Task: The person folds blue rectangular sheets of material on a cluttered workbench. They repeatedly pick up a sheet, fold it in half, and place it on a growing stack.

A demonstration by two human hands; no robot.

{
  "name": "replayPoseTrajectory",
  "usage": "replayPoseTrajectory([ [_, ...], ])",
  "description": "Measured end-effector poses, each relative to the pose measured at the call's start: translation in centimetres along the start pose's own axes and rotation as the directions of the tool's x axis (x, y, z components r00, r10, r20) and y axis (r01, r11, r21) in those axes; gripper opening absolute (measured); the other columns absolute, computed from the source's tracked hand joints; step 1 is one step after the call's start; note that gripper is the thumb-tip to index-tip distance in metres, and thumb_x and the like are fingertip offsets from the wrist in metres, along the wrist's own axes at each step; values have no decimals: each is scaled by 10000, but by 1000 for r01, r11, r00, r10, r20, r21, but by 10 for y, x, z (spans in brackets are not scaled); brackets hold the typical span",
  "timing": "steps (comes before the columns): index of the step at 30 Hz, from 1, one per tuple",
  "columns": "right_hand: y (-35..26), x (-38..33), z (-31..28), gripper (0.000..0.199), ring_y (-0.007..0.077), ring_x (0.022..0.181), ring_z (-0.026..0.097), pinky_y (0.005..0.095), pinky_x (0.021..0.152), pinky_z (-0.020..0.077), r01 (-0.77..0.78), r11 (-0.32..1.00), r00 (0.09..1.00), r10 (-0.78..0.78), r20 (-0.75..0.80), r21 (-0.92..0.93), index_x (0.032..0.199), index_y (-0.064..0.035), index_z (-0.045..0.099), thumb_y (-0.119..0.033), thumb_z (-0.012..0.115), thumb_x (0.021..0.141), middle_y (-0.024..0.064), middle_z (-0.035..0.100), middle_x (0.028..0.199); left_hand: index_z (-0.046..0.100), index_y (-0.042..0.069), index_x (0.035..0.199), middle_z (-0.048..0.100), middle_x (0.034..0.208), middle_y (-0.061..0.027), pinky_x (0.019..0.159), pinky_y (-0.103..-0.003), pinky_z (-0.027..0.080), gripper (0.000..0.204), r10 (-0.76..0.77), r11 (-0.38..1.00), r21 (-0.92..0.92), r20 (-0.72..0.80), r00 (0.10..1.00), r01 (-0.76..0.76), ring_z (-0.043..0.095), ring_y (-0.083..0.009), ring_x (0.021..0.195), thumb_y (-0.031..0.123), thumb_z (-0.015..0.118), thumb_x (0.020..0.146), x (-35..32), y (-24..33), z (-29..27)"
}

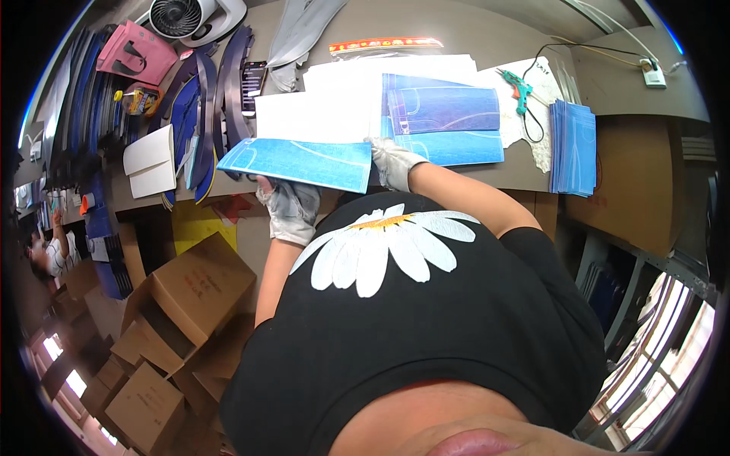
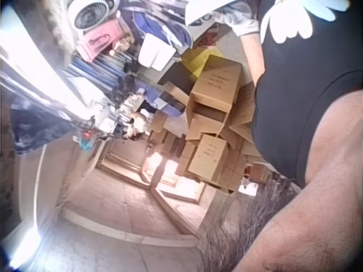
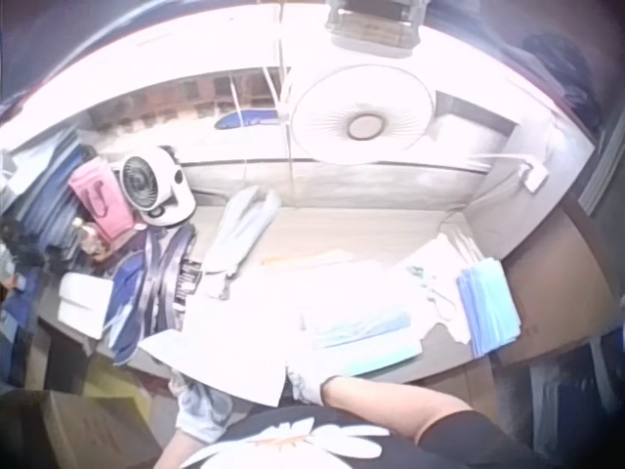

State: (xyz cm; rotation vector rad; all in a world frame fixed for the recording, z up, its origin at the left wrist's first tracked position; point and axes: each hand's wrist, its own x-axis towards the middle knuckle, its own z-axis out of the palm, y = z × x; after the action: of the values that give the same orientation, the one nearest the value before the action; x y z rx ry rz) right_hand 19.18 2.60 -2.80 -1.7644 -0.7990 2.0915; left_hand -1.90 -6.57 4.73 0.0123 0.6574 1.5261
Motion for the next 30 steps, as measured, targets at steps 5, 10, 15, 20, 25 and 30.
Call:
replayPoseTrajectory([
  [5, -6, -19, 11, 364, 220, 613, 547, 392, 479, 417, 1, 993, 992, 14, 125, -121, 989, -95, 604, -448, 586, 902, 105, 588, 809, 420, 94, 1348, 524, 1289, -105, 1005, -403, 462, 718, 135, 987, 111, -158, 978, -119, 548, -282, 1129, 436, 731, 799, -21, 7, -3],
  [10, 12, -13, 5, 316, 214, 843, 639, 359, 615, 481, -68, 966, 959, -5, 284, 248, 1124, -98, 586, -323, 621, 905, 116, 658, 1019, 412, 95, 1315, 508, 1259, -132, 1004, -430, 461, 575, 38, 975, 199, -569, 822, 93, 545, -310, 1124, 49, 605, 775, -25, 11, -22],
  [15, -4, -5, 7, 341, 183, 857, 658, 279, 640, 465, -110, 827, 936, -101, 338, 552, 1178, -83, 561, -281, 623, 908, 82, 681, 1015, 356, 81, 1366, 492, 1284, -162, 1005, -456, 466, 671, 24, 969, 216, -570, 821, 122, 535, -333, 1156, -32, 536, 730, -42, 36, -18],
  [20, -19, -1, 20, 405, 135, 784, 613, 242, 575, 460, 46, 963, 998, -56, 32, 264, 1113, -24, 616, -309, 687, 834, 125, 656, 1021, 302, 69, 1403, 452, 1341, -187, 1029, -487, 458, 713, 36, 956, 266, -532, 846, 127, 518, -359, 1198, -65, 506, 733, -37, 52, -8],
  [25, -14, 13, 8, 282, 107, 642, 571, 257, 495, 481, 372, 896, 894, -416, 167, 242, 1150, -34, 633, -185, 611, 913, 33, 626, 812, 404, 32, 1270, 539, 1223, -175, 966, -458, 525, 528, -55, 953, 220, -555, 830, 211, 590, -330, 1103, -25, 511, 756, -21, 74, -5],
  [30, -15, -24, -6, 414, 166, 722, 592, 287, 631, 497, 781, 606, 588, -634, 502, -149, 1193, -43, 605, -228, 706, 837, 79, 617, 838, 450, -57, 1211, 605, 1176, -194, 937, -412, 552, 428, -92, 931, 263, -503, 859, 253, 638, -321, 1057, 55, 506, 801, -2, 99, 10],
])
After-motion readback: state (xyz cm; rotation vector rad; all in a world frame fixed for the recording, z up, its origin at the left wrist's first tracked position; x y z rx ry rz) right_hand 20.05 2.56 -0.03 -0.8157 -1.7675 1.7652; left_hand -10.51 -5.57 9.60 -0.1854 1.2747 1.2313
